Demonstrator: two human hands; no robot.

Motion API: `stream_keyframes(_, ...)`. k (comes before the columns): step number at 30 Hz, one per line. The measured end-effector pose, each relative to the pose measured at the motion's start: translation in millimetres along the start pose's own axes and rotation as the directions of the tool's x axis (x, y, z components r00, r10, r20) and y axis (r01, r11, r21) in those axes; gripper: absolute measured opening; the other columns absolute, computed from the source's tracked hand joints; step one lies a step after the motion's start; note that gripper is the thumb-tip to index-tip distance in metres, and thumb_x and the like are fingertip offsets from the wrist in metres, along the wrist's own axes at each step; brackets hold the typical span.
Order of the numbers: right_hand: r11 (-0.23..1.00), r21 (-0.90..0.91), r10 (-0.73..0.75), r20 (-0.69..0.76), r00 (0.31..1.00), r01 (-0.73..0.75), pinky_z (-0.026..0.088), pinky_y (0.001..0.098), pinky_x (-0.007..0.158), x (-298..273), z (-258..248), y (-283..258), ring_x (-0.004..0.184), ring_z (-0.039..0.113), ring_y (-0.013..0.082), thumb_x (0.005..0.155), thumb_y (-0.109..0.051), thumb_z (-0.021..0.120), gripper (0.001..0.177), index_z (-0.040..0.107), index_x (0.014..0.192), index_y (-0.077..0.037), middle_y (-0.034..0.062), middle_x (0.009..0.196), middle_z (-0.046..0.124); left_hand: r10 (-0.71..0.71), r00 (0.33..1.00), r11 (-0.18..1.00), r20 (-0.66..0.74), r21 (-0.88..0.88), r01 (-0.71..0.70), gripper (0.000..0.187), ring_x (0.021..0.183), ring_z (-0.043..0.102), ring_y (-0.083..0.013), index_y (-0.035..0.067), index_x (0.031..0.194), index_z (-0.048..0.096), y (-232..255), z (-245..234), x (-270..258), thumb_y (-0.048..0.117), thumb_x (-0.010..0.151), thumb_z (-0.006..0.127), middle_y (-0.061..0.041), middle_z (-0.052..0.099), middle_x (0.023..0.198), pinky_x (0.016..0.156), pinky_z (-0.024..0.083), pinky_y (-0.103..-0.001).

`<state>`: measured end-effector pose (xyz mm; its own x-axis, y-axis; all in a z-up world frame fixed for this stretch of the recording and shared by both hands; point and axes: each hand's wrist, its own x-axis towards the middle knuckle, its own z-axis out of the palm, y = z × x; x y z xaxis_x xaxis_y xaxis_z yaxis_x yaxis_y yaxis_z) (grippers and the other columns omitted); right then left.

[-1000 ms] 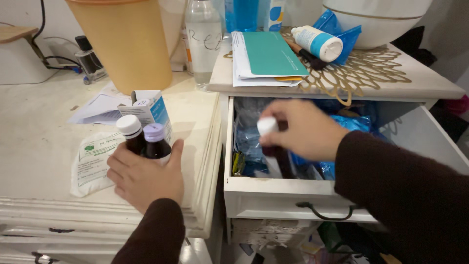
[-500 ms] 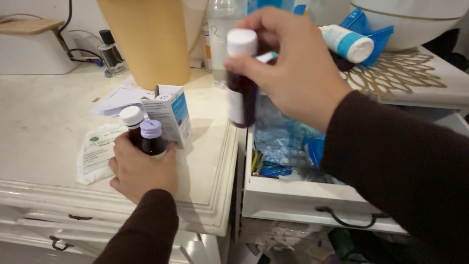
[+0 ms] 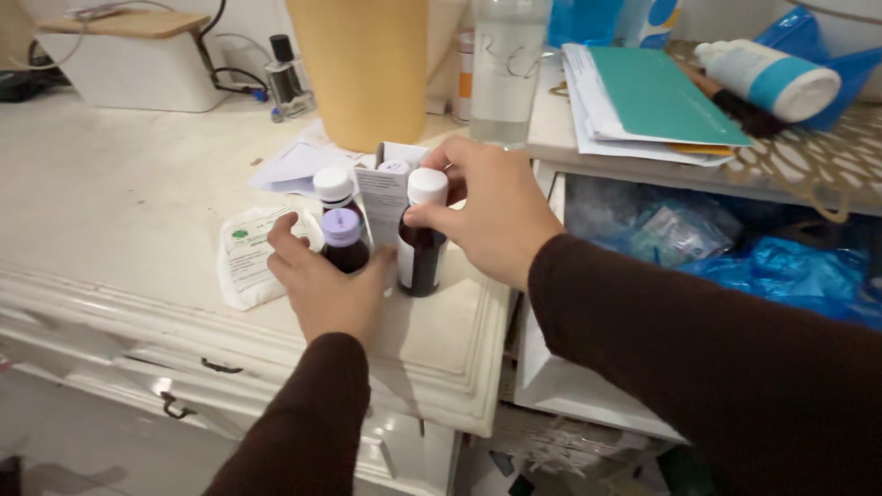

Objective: The person opens a drawer and removes various items, including medicine boxes, bottles, and blister packs. They place these items on the dresser surface, handling them one by one and occasionally inspecting the packaging.

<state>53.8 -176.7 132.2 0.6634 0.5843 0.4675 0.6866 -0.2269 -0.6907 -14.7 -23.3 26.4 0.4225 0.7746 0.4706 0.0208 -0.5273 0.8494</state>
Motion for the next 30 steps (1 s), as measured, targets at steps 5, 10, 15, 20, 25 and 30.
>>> stream_keyframes(5,0.995,-0.068,-0.069,-0.010,0.998,0.068,0.059,0.0307,0.075,2,10,-2,0.087,0.073,0.0181,0.077,-0.013,0.085,0.045,0.063,0.115,-0.002,0.0087,0.091,0.075,0.101,0.992,0.992,-0.075,-0.072,-0.106,0.081,0.125,0.046,-0.0484,-0.001,0.147,0.031,3,6,-11,0.014,0.079,0.072,-0.031,0.036,0.138,0.108,0.039,-0.051)
stream_keyframes(10,0.989,-0.086,0.119,-0.024,0.993,-0.121,0.058,0.0307,0.068,-14,-14,-7,0.081,0.070,0.0159,0.076,-0.021,0.084,0.053,0.061,0.121,-0.006,0.0025,0.092,0.068,0.237,0.947,0.971,-0.218,0.088,-0.222,0.065,0.138,0.039,-0.0461,0.000,0.145,0.038,32,1,-39,0.021,0.095,0.073,-0.025,0.039,0.142,0.115,0.030,-0.057)
stream_keyframes(15,0.877,-0.069,0.464,-0.133,0.876,-0.475,0.054,0.0324,0.064,-39,-83,19,0.075,0.063,0.0209,0.105,-0.026,0.065,0.033,0.075,0.112,0.004,0.0117,0.089,0.069,0.186,0.958,0.974,-0.220,0.170,-0.150,0.047,0.125,0.045,-0.0387,0.004,0.127,0.048,64,9,-64,0.028,0.093,0.071,-0.016,0.049,0.126,0.100,0.033,-0.058)
stream_keyframes(20,0.669,-0.009,0.742,0.073,0.666,-0.744,0.056,0.0298,0.064,-66,-109,46,0.079,0.071,0.0144,0.089,-0.017,0.070,0.031,0.071,0.119,-0.009,0.0079,0.095,0.075,0.261,0.949,0.964,-0.179,0.095,-0.247,0.034,0.114,0.049,-0.0361,0.003,0.119,0.050,75,18,-77,0.023,0.098,0.068,-0.016,0.051,0.116,0.095,0.038,-0.051)
stream_keyframes(25,0.699,-0.157,0.683,0.434,0.588,-0.697,0.057,0.0329,0.080,-85,-84,59,0.095,0.071,0.0185,0.077,-0.027,0.080,0.064,0.057,0.136,-0.018,0.0089,0.114,0.074,0.174,0.982,0.963,-0.070,-0.196,-0.184,0.028,0.091,0.056,-0.0260,0.001,0.119,0.050,92,28,-91,0.021,0.104,0.062,-0.014,0.053,0.104,0.080,0.048,-0.037)
stream_keyframes(30,0.702,-0.564,0.694,0.403,0.596,-0.436,0.056,0.0395,0.093,-83,-88,104,0.109,0.071,0.0286,0.080,-0.041,0.080,0.077,0.046,0.143,-0.015,0.0178,0.124,0.071,0.076,0.997,0.967,0.015,-0.245,-0.070,0.030,0.070,0.058,-0.0209,0.002,0.119,0.049,103,26,-90,0.024,0.102,0.060,-0.010,0.058,0.095,0.063,0.050,-0.035)
